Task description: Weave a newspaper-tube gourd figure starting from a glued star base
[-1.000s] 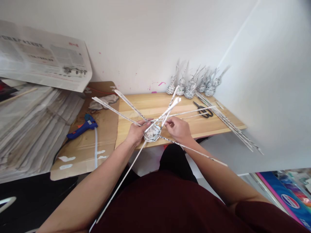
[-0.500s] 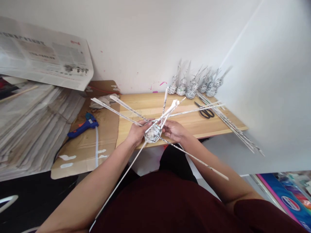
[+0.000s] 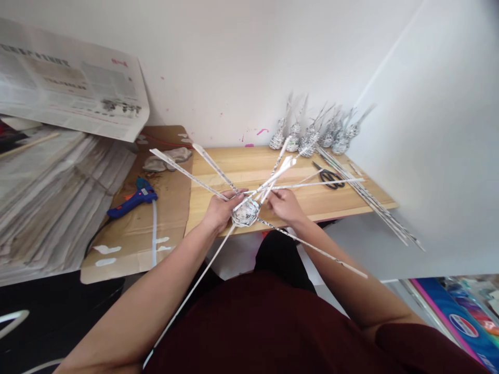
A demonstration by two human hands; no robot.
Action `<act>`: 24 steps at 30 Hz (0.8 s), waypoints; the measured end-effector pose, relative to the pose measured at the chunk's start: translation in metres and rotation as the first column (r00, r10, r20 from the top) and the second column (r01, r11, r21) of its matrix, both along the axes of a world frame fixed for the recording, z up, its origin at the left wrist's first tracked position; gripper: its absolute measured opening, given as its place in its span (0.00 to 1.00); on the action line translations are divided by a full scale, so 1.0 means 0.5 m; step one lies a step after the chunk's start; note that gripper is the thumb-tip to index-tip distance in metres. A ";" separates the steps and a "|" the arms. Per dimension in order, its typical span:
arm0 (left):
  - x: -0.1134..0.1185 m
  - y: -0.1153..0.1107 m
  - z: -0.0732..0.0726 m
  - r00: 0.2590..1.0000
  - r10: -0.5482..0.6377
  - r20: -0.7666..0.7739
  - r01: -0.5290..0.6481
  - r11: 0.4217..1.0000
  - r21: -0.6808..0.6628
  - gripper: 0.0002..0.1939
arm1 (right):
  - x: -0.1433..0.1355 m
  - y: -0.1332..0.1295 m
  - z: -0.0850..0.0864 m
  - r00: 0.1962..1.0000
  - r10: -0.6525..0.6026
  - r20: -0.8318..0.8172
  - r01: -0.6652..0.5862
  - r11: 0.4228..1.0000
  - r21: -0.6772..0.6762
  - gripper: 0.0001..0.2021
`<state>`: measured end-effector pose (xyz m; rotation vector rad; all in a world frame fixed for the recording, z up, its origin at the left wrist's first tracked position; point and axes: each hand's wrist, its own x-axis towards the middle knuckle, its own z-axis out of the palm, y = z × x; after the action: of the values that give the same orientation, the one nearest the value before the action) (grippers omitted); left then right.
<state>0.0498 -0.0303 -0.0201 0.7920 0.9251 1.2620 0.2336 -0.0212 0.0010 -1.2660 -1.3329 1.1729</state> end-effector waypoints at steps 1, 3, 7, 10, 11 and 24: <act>0.000 0.000 0.000 1.000 -0.004 -0.007 0.004 1.000 0.003 0.26 | 0.003 -0.004 0.000 0.980 0.007 0.200 -0.027 0.994 0.103 0.10; 0.000 0.001 -0.001 1.000 -0.007 -0.024 0.008 1.000 0.015 0.26 | 0.009 -0.013 0.002 0.858 -0.053 0.510 -0.126 0.942 0.310 0.11; -0.001 0.003 -0.004 0.999 0.001 -0.047 0.000 1.000 0.028 0.28 | 0.010 -0.023 0.011 0.686 -0.170 0.707 -0.244 0.862 0.445 0.11; 0.000 0.002 -0.002 0.999 -0.004 -0.051 0.005 1.000 0.013 0.28 | 0.008 -0.025 0.017 0.707 -0.115 0.698 -0.214 0.905 0.366 0.11; 0.001 0.001 -0.001 0.999 -0.006 -0.051 0.006 1.000 0.006 0.28 | 0.008 -0.026 0.019 0.730 -0.078 0.679 -0.205 0.923 0.327 0.11; 0.005 -0.003 0.005 0.997 0.008 -0.075 -0.007 1.000 0.011 0.30 | -0.017 -0.039 0.033 0.853 0.038 0.521 -0.150 0.973 0.174 0.06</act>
<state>0.0521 -0.0319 -0.0175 0.8505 0.9833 1.2517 0.2251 -0.0409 0.0177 -1.4269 -1.8775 0.7450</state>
